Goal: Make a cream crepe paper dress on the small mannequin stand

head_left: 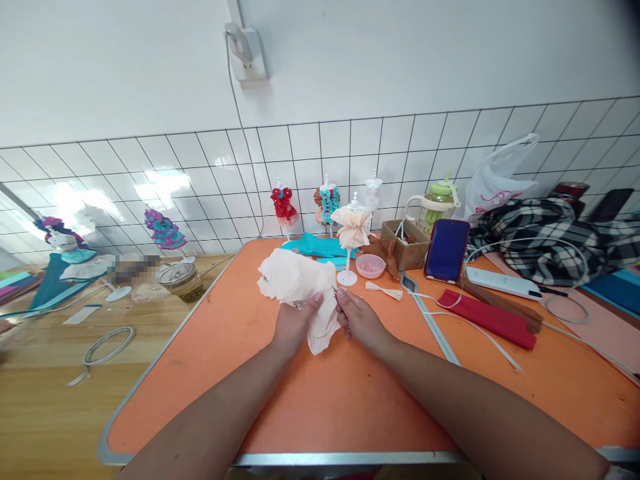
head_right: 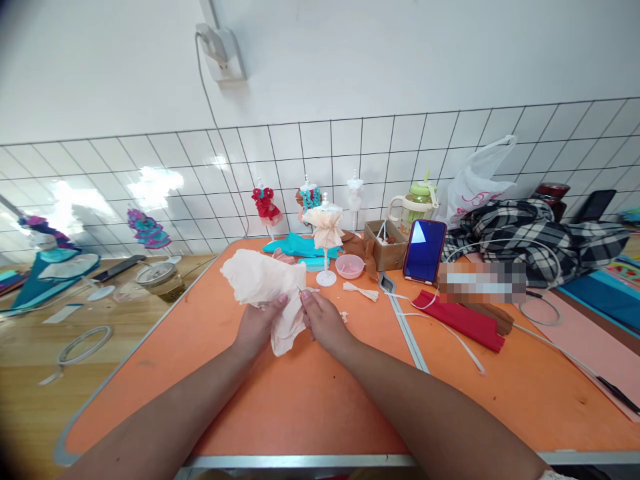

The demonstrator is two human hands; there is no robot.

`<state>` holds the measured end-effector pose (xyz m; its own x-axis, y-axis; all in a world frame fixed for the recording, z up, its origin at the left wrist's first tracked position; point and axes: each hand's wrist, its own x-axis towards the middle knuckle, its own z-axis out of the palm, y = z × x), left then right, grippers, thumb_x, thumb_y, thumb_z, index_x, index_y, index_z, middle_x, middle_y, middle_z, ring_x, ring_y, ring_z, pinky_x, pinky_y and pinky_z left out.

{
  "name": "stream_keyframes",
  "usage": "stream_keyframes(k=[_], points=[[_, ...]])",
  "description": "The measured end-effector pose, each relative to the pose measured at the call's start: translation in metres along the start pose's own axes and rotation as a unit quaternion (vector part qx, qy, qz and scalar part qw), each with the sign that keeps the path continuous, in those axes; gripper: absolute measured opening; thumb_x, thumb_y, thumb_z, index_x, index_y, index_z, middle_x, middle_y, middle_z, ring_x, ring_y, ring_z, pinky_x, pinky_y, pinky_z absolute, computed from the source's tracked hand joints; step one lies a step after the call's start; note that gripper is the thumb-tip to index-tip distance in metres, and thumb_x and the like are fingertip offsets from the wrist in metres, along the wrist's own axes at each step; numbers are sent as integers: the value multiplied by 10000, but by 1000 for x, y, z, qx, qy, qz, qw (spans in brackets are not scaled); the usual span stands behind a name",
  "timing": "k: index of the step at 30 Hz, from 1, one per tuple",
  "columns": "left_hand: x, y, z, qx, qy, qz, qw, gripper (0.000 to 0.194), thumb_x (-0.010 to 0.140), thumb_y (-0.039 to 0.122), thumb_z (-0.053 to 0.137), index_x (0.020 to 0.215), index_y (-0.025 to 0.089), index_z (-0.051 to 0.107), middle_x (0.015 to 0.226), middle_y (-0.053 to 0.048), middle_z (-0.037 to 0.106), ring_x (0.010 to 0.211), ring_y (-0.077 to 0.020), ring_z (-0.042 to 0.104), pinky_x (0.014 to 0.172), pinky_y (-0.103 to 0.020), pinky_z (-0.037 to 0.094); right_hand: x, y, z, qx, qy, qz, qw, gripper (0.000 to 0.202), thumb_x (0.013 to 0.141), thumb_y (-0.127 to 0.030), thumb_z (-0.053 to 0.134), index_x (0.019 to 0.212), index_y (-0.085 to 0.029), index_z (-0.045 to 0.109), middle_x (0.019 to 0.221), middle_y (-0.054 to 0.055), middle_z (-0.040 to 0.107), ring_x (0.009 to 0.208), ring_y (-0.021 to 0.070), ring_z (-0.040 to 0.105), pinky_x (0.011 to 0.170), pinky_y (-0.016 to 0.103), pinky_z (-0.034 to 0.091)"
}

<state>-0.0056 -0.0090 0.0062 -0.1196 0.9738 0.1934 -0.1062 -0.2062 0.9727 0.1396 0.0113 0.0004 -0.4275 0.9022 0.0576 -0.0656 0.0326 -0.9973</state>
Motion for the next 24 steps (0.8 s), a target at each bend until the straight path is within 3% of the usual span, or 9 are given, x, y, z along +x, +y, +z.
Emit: stream_keyframes(k=[2, 4, 7, 11, 13, 15, 18, 20, 24], points=[[8, 4, -11, -45, -49, -1, 998, 609, 678, 520, 684, 1135, 125, 600, 1115, -151, 657, 1112, -312, 559, 928, -418, 450, 2, -3, -5, -13, 0, -5, 1000, 498, 813, -702, 350, 692, -220, 380, 495, -76, 317, 426, 92, 329, 356, 208, 337], [19, 11, -33, -78, -108, -39, 990, 778, 603, 669, 651, 1186, 160, 566, 1192, -157, 615, 1137, -323, 542, 933, -417, 437, 4, -5, -11, -21, -8, -7, 1000, 493, 817, -697, 349, 693, -220, 378, 500, -76, 313, 421, 91, 322, 356, 208, 326], [35, 23, -74, -110, -184, -144, 966, 1084, 488, 929, 350, 1223, 156, 540, 1194, -194, 602, 1162, -354, 518, 915, -451, 425, 6, -8, -21, -37, -53, -3, 998, 484, 829, -683, 347, 700, -218, 385, 514, -77, 307, 427, 86, 300, 363, 203, 312], [43, 34, -112, -75, -220, -263, 936, 1143, 480, 958, 194, 1127, 111, 606, 1074, -221, 657, 1060, -366, 589, 831, -438, 462, 5, -8, -25, -100, -106, -18, 989, 483, 851, -660, 333, 684, -211, 393, 542, -64, 336, 459, 88, 318, 402, 206, 297], [41, 33, -114, -32, -254, -312, 915, 1057, 522, 937, 255, 1029, 100, 654, 1034, -229, 674, 996, -367, 620, 786, -415, 482, 4, -7, -25, -143, -113, -34, 983, 488, 867, -643, 319, 666, -205, 395, 555, -53, 380, 477, 91, 349, 437, 214, 294], [38, 30, -106, -5, -272, -318, 908, 848, 600, 835, 449, 992, 116, 669, 1020, -208, 686, 962, -345, 638, 772, -387, 491, 3, -6, -25, -185, -124, -51, 974, 490, 880, -627, 307, 661, -201, 408, 571, -42, 414, 506, 99, 377, 473, 222, 299], [35, 26, -88, 7, -257, -282, 924, 543, 638, 492, 731, 1056, 157, 644, 1033, -152, 694, 915, -287, 659, 776, -354, 498, 2, -5, -24, -227, -140, -62, 962, 497, 887, -619, 293, 665, -196, 430, 593, -29, 435, 546, 113, 406, 506, 230, 309], [35, 25, -79, -2, -225, -245, 943, 526, 636, 355, 768, 1107, 176, 616, 1041, -132, 693, 888, -263, 665, 783, -350, 499, 2, -4, -24, -238, -142, -55, 959, 502, 889, -618, 288, 666, -194, 438, 604, -21, 446, 561, 120, 420, 515, 233, 314], [35, 29, -73, 12, -182, -187, 965, 537, 687, 374, 727, 1162, 174, 576, 1021, -132, 692, 899, -271, 656, 772, -363, 504, 1, -3, -24, -232, -140, -40, 962, 498, 890, -615, 290, 669, -196, 443, 590, -27, 430, 534, 114, 396, 500, 232, 304]])
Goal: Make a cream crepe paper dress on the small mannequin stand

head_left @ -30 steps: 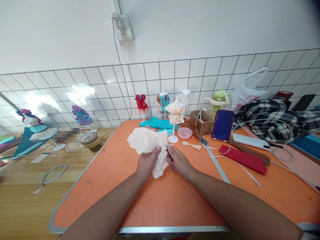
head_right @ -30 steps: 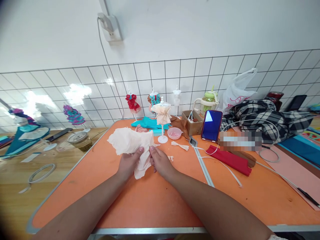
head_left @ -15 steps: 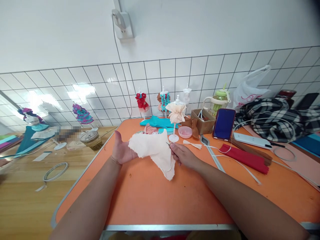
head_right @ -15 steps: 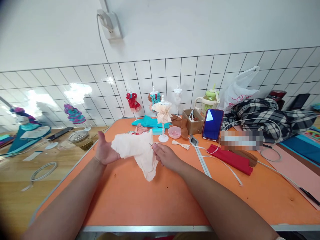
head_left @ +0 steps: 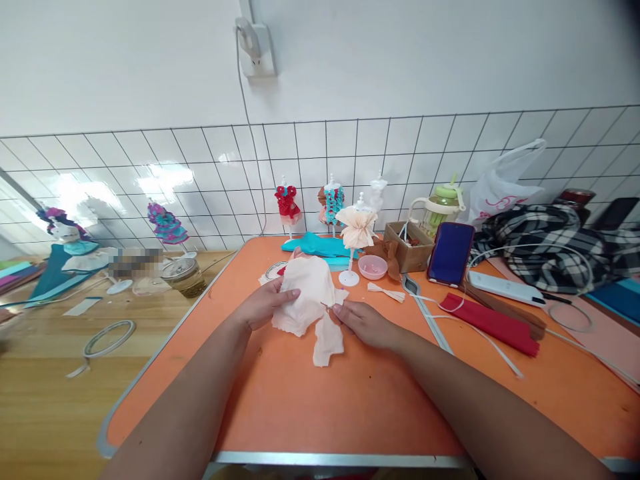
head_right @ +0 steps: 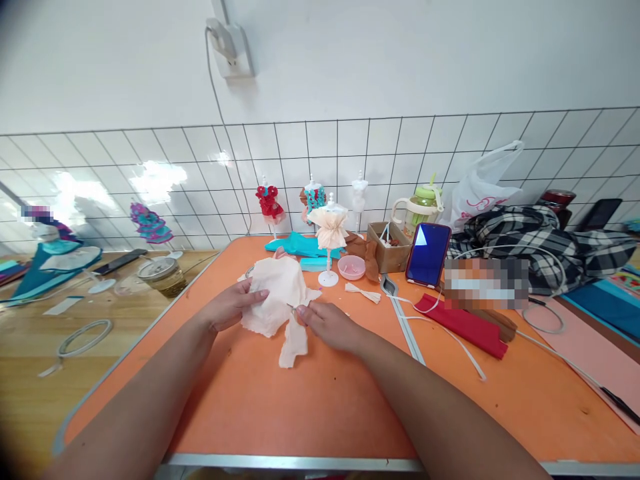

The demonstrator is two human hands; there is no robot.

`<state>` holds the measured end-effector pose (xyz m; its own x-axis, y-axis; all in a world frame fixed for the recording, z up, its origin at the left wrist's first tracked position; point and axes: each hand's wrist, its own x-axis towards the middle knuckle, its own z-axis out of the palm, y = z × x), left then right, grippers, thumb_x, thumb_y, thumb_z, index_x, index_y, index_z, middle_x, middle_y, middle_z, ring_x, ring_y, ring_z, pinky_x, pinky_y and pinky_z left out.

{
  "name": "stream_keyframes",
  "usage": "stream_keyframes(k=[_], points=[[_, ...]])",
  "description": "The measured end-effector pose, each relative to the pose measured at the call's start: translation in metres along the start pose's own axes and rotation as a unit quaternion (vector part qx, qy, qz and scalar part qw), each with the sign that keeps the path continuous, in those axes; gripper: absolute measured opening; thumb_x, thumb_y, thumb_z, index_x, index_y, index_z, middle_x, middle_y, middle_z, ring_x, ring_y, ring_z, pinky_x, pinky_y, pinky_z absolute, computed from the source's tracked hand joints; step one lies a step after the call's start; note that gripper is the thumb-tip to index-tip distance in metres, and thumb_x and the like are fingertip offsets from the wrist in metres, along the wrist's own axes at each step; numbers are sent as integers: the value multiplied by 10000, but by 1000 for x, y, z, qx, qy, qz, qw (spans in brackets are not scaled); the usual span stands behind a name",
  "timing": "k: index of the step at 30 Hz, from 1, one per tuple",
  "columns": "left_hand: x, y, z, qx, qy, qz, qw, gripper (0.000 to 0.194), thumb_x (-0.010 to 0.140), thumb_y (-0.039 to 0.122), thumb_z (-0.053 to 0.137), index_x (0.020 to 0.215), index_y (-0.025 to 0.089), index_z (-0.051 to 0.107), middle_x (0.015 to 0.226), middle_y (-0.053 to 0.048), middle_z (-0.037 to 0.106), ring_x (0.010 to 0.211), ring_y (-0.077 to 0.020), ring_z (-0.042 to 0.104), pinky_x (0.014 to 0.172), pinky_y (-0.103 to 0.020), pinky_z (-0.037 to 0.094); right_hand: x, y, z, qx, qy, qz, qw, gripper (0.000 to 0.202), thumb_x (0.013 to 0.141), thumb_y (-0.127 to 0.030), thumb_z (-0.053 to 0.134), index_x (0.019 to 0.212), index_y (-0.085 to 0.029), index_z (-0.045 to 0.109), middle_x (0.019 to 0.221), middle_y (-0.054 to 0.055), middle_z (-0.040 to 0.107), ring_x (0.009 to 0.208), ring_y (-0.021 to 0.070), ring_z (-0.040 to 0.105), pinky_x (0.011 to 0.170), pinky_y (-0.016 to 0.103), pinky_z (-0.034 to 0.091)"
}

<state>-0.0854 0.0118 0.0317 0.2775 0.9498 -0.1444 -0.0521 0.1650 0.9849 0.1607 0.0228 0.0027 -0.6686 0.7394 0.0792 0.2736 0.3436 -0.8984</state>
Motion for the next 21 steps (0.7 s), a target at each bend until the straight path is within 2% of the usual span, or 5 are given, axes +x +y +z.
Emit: stream_keyframes(k=[3, 6, 11, 18, 21], points=[[-4, 4, 1, 53, -19, 19, 998, 661, 633, 350, 764, 1230, 194, 528, 1063, -126, 673, 994, -295, 620, 774, -357, 507, 0, 1, 2, 2, 5, -5, 1000, 497, 889, -618, 294, 668, -196, 440, 592, -30, 414, 543, 115, 390, 502, 230, 305], [-6, 5, 4, 98, -49, 22, 994, 795, 561, 273, 805, 1283, 226, 476, 1102, -103, 654, 1028, -290, 602, 790, -350, 506, 0, 2, 5, -3, 0, -14, 1000, 497, 895, -611, 291, 689, -190, 459, 642, -17, 459, 603, 124, 434, 544, 230, 335], [-5, 3, 9, 122, -20, 30, 992, 661, 582, 286, 782, 1192, 188, 545, 986, -93, 680, 952, -282, 624, 779, -366, 506, 1, 3, 6, -25, -4, 15, 1000, 475, 893, -601, 319, 753, -191, 514, 720, 7, 557, 654, 142, 499, 544, 228, 340], [-6, 5, 12, 119, -26, 18, 992, 607, 578, 298, 784, 1137, 188, 575, 1018, -99, 677, 917, -281, 632, 746, -357, 507, 3, 4, 7, -35, 10, 3, 999, 460, 883, -585, 366, 799, -189, 585, 740, 14, 598, 664, 147, 524, 550, 225, 351], [-7, 6, 13, 118, -39, 16, 992, 555, 597, 297, 771, 1111, 192, 591, 1009, -105, 674, 917, -285, 630, 734, -347, 505, 5, 6, 7, -22, 21, 13, 999, 471, 868, -591, 388, 762, -179, 592, 698, 8, 578, 625, 136, 502, 533, 219, 346]])
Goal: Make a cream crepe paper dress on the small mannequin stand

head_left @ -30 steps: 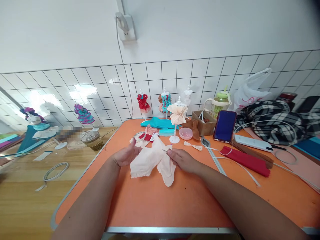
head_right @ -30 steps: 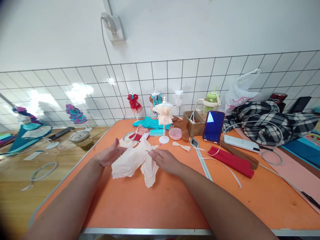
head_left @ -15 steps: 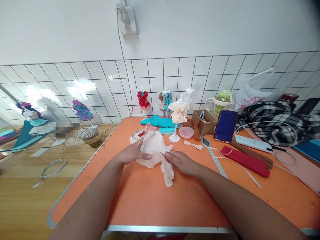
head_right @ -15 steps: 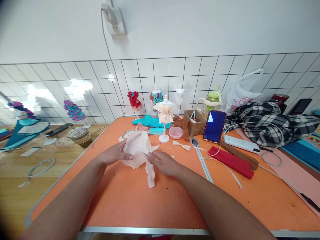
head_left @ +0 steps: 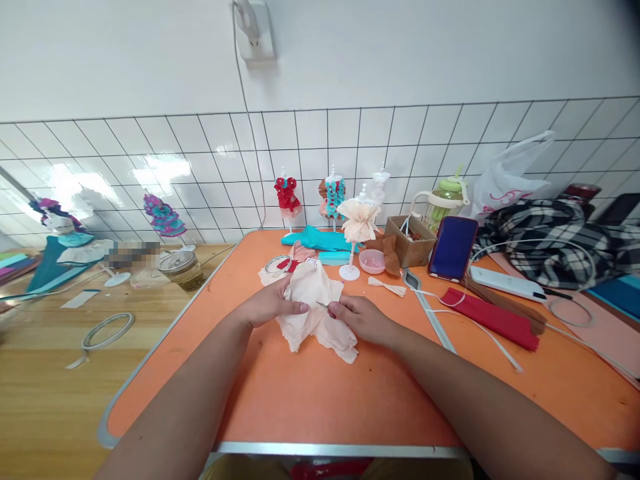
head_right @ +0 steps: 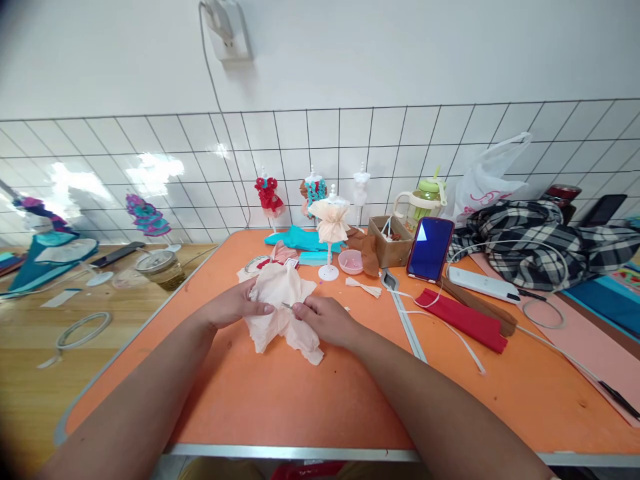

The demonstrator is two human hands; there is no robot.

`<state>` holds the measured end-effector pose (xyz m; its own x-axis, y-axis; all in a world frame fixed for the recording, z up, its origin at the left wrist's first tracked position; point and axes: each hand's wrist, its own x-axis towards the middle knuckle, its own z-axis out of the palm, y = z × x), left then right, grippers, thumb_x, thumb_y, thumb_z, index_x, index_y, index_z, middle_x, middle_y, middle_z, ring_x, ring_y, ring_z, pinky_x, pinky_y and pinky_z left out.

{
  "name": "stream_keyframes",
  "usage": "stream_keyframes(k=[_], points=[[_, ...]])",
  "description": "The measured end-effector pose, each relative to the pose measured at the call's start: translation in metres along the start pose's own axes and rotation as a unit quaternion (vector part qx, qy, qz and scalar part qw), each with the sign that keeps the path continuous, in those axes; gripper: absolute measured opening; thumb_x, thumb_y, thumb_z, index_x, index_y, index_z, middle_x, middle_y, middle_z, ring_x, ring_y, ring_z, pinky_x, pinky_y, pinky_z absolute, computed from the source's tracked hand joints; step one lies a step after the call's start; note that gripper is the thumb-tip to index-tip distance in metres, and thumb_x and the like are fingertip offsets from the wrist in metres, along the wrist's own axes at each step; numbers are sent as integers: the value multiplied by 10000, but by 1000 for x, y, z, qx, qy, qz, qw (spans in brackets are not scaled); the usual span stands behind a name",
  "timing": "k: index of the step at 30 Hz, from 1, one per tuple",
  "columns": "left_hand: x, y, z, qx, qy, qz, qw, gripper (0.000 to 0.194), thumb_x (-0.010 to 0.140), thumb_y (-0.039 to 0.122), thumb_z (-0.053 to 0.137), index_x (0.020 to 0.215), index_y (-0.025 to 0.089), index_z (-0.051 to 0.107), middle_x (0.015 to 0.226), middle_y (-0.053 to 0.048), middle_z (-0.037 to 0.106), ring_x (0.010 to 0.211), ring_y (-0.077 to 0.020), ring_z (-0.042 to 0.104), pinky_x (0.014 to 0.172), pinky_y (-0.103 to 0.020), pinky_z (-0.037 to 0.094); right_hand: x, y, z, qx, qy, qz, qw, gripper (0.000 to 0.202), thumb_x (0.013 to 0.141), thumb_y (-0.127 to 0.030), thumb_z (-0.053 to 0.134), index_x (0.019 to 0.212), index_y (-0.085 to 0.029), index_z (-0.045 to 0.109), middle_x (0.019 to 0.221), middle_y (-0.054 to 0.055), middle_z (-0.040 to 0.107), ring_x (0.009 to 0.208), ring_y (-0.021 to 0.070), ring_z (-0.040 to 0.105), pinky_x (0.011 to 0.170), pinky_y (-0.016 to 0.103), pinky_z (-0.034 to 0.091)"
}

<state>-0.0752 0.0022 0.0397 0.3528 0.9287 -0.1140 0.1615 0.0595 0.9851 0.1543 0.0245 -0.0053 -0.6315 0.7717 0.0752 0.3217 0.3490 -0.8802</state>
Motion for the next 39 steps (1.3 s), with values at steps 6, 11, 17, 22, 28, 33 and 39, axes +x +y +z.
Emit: stream_keyframes(k=[6, 11, 17, 22, 28, 33, 39], points=[[0, 1, -1, -13, -1, 0, 1000, 574, 600, 286, 767, 1141, 213, 587, 1006, -98, 679, 907, -282, 640, 730, -348, 510, 1, 1, -3, 41, -13, 17, 999, 480, 835, -610, 433, 705, -171, 578, 621, -12, 515, 550, 114, 436, 484, 209, 317], [0, 4, -2, -50, 13, 0, 999, 583, 578, 318, 767, 1120, 170, 612, 962, -126, 691, 838, -298, 662, 715, -385, 527, 0, -2, -9, 65, -11, 28, 997, 497, 824, -629, 434, 719, -168, 586, 656, -3, 541, 569, 120, 462, 488, 214, 323], [1, 4, -2, -34, 0, 3, 999, 469, 615, 336, 751, 1036, 173, 624, 949, -118, 687, 895, -302, 650, 756, -392, 519, -3, -5, -12, 100, -50, 20, 994, 490, 844, -610, 425, 830, -163, 624, 800, 26, 607, 681, 144, 533, 551, 218, 375], [3, 1, 2, -12, -38, -5, 999, 488, 648, 318, 748, 1077, 174, 565, 1021, -90, 663, 929, -265, 627, 799, -391, 503, -2, 1, -7, 69, -60, 24, 996, 502, 856, -618, 398, 819, -162, 605, 816, 32, 610, 725, 154, 539, 584, 224, 388], [5, -1, 5, 10, -28, -4, 1000, 456, 665, 302, 749, 1051, 175, 542, 983, -49, 644, 895, -219, 614, 773, -336, 503, -1, 2, -1, 30, -49, 23, 998, 518, 868, -624, 354, 814, -166, 589, 797, 30, 599, 719, 157, 531, 582, 230, 378], [6, -1, 8, 29, -28, -4, 999, 436, 660, 317, 745, 1020, 178, 543, 964, -38, 638, 884, -214, 610, 759, -326, 500, 0, -1, 1, 14, -35, 31, 999, 504, 869, -614, 354, 754, -169, 561, 757, 22, 581, 695, 152, 518, 564, 226, 366], [6, 1, 10, 31, -10, -1, 999, 494, 657, 330, 744, 1075, 191, 520, 1002, -53, 639, 911, -238, 616, 771, -354, 502, 3, 3, -1, 17, -40, 40, 998, 504, 849, -628, 382, 722, -168, 546, 665, -2, 541, 608, 128, 486, 530, 220, 349]])
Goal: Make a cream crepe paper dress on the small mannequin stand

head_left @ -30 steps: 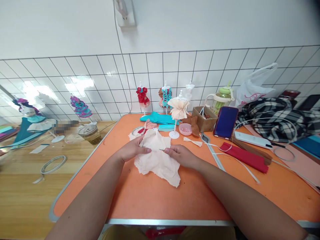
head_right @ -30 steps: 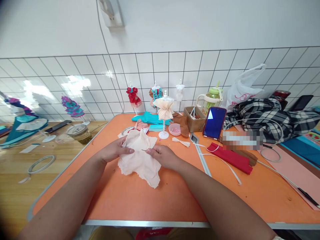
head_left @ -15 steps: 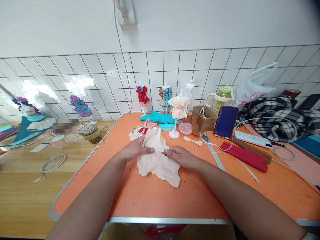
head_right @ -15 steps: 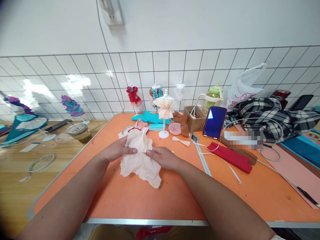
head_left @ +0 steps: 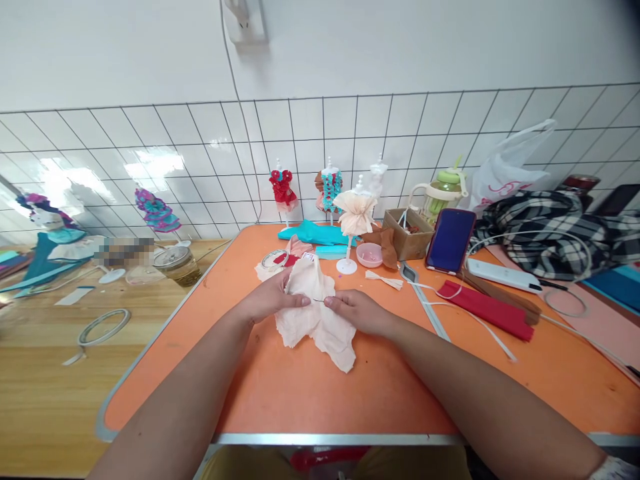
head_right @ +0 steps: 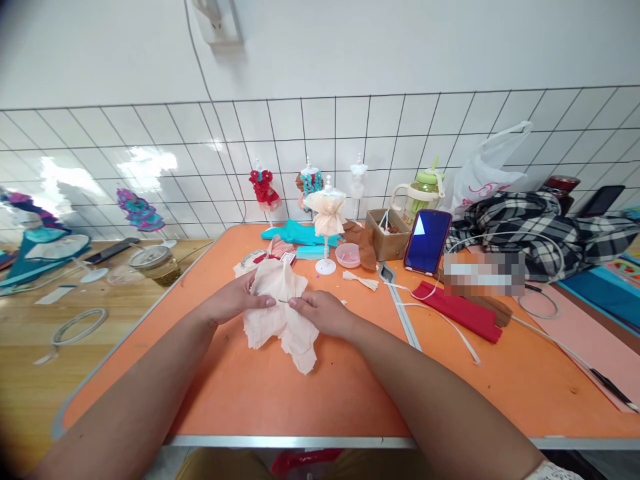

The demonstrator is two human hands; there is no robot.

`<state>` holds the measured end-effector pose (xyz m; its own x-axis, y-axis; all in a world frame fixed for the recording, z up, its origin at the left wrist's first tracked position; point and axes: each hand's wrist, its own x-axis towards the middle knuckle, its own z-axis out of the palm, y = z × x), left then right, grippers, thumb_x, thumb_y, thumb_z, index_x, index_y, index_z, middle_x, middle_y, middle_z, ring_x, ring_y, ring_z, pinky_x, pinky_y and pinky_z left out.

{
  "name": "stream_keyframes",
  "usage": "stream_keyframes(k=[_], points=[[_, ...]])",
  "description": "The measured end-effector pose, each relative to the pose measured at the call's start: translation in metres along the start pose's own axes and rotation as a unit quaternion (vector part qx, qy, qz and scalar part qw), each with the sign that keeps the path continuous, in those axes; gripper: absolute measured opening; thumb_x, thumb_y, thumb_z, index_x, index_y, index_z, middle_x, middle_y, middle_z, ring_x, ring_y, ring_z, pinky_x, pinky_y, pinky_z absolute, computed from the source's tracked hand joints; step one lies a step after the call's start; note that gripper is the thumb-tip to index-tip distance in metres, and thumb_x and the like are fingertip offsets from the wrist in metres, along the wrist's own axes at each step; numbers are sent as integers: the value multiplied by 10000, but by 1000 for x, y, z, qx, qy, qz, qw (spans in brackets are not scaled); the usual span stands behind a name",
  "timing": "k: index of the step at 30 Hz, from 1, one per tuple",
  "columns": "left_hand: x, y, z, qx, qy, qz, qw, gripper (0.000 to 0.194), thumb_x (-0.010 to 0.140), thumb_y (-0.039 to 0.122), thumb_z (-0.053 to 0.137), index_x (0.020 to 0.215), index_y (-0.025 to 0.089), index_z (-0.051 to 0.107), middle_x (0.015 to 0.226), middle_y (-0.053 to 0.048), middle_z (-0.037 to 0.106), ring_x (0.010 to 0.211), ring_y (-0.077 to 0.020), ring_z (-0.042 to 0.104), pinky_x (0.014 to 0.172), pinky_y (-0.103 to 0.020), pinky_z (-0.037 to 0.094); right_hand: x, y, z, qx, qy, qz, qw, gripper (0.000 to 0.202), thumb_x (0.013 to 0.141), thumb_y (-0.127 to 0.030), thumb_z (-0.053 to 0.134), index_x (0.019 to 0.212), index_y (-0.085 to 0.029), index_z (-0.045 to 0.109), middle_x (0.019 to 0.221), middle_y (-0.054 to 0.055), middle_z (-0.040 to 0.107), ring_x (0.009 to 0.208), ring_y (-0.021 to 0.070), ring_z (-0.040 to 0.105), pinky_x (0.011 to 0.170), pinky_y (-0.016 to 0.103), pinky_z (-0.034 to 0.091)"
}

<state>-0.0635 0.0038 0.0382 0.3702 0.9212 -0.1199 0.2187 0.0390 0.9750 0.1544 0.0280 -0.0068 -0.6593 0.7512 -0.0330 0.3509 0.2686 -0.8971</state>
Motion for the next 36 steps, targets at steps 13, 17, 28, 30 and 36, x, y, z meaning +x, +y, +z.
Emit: stream_keyframes(k=[13, 17, 28, 30, 36], points=[[-1, 0, 0, 7, 16, 14, 1000, 545, 642, 344, 758, 1092, 174, 503, 966, -57, 617, 888, -229, 602, 733, -326, 503, -5, -10, -1, 58, 4, 17, 998, 480, 843, -598, 423, 745, -156, 583, 720, 21, 581, 638, 131, 508, 563, 231, 369], [-1, -1, 0, 27, 24, 13, 999, 594, 637, 349, 763, 1139, 188, 489, 1000, -53, 613, 928, -236, 594, 755, -325, 495, -5, -8, -1, 53, -1, 15, 998, 500, 850, -611, 399, 755, -156, 585, 740, 29, 595, 665, 143, 524, 582, 238, 383], [1, -1, 8, 72, 41, 21, 996, 594, 632, 368, 759, 1125, 189, 479, 1015, -55, 605, 958, -247, 590, 786, -354, 497, 0, 0, 5, 20, 1, -10, 1000, 517, 878, -601, 350, 801, -153, 596, 767, 32, 612, 690, 148, 543, 596, 237, 393], [2, -1, 9, 71, 41, 20, 996, 584, 636, 369, 756, 1117, 193, 475, 1010, -50, 604, 951, -244, 591, 777, -349, 499, 1, 0, 5, 18, -1, -12, 1000, 506, 877, -598, 355, 788, -156, 584, 739, 25, 602, 665, 143, 534, 576, 232, 385], [2, -1, 8, 81, 35, 26, 996, 568, 645, 380, 745, 1114, 186, 491, 1034, -64, 609, 965, -260, 588, 783, -365, 497, 0, -3, 2, 7, 2, 6, 1000, 499, 864, -602, 375, 735, -158, 561, 686, 17, 562, 628, 133, 505, 537, 219, 362]])
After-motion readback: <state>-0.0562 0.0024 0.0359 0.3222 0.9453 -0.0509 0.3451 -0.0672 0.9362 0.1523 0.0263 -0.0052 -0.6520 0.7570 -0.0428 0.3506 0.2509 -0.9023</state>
